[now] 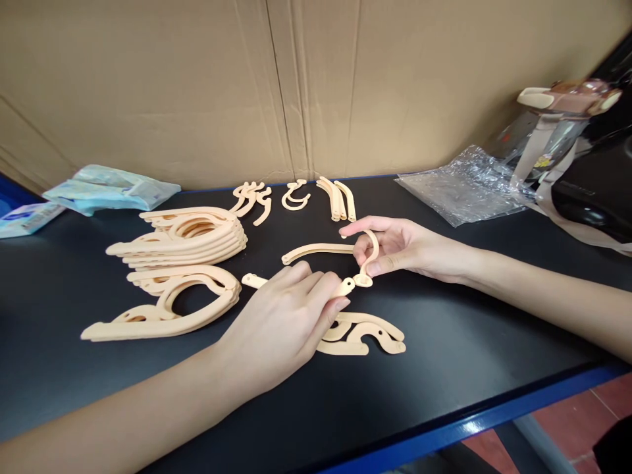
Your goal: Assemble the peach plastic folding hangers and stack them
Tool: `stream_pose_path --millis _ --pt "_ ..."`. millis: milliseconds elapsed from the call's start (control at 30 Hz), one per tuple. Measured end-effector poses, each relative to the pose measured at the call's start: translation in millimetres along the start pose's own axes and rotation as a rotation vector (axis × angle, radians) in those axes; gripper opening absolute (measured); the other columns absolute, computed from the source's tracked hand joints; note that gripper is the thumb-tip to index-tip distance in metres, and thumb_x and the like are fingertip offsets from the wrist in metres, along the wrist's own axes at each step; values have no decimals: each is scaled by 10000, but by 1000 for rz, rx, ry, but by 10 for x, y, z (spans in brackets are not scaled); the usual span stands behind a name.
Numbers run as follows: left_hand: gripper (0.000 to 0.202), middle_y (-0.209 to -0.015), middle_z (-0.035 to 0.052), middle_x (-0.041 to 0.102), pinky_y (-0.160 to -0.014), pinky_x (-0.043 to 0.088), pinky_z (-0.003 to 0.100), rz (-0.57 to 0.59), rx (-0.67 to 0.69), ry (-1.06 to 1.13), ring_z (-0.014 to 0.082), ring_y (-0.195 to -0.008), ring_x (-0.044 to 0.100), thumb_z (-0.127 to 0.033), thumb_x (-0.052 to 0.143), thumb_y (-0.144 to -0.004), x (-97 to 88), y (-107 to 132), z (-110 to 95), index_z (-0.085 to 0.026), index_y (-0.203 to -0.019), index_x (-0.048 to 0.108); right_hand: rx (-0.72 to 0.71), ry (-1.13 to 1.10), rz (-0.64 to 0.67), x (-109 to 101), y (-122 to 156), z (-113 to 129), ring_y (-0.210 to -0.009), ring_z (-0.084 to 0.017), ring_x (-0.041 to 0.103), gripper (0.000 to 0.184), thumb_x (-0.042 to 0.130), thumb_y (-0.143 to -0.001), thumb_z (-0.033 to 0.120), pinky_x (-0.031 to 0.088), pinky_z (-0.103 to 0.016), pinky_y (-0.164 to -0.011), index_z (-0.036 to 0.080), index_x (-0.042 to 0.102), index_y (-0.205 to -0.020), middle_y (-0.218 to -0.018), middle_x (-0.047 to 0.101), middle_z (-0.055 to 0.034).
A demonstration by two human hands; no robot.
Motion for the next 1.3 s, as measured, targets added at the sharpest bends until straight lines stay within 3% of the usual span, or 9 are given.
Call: stream_pose_path --millis 400,900,1067,1300 --pt "238 -748 18 552 -669 322 320 -50 73 -45 191 -702 459 -194 370 -1015 -18 5 -33 -166 -823 509 5 -88 -9 -25 2 1 -749 -73 681 452 762 -770 89 515 -220 -752 241 610 -1168 -835 713 58" --pt "210 -729 -2 542 -673 303 322 -39 121 -41 188 -701 452 -173 397 -1011 44 -5 -58 -157 -845 525 -21 -18 54 52 -1 24 -780 -82 709 380 759 -779 87 528 -196 -732 202 620 -1114 -889 761 22" --pt "203 -754 -5 559 -677 306 320 -54 157 -36 182 -707 448 -180 381 -1021 31 16 -82 -149 -888 531 -26 -70 107 84 6 30 -804 -79 699 318 739 -789 57 539 -217 -771 207 613 -1041 -874 730 42" --pt "217 -756 -4 557 -680 307 317 -58 148 -28 179 -714 448 -197 375 -1026 26 12 -81 -149 -880 528 -46 -50 43 18 -7 35 -783 -70 657 371 758 -754 50 532 -276 -852 222 649 -1064 -824 645 75"
Point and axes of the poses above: each hand's wrist, its own y-axis away from the middle knuckle, its own x-axis out of the palm, z = x × y, the point moved 8 cm from there along -y, towards the middle knuckle
